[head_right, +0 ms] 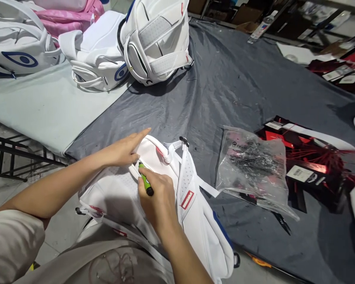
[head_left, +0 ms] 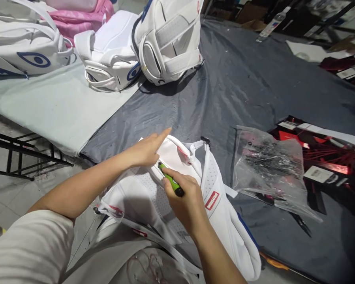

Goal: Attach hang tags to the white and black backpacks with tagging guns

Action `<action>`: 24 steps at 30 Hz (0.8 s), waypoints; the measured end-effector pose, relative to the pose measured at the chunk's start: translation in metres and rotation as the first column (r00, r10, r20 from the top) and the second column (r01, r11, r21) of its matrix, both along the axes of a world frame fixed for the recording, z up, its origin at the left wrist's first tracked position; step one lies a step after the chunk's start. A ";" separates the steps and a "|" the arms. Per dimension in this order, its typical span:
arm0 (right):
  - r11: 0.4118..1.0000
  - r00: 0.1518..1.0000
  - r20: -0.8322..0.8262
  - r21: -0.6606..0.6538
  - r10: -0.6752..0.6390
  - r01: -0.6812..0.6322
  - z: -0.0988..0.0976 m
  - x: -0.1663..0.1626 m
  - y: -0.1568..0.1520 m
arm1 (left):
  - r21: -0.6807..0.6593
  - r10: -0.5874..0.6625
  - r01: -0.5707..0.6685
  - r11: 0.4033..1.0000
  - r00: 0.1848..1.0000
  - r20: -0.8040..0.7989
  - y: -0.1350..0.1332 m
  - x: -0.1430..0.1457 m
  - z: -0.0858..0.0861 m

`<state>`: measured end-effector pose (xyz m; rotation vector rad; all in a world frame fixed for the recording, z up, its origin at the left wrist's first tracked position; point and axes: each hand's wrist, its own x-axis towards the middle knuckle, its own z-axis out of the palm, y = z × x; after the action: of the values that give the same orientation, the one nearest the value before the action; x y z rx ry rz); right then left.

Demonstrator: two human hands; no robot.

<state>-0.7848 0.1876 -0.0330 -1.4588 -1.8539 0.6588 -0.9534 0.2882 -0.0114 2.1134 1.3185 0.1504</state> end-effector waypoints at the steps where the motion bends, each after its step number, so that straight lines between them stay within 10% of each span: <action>1: 1.000 1.000 -0.001 0.002 -0.007 0.007 0.000 0.000 0.000 | -0.001 -0.002 0.002 1.000 1.000 -0.006 0.000 0.000 0.000; 24: 0.998 0.999 -0.049 -0.059 -0.005 0.002 0.012 -0.001 -0.002 | 0.016 -0.002 0.001 1.000 0.999 0.043 0.003 -0.005 -0.002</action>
<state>-0.7860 0.1852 -0.0211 -1.4700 -1.8074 0.7468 -0.9584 0.2914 -0.0136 2.1134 1.2943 0.2055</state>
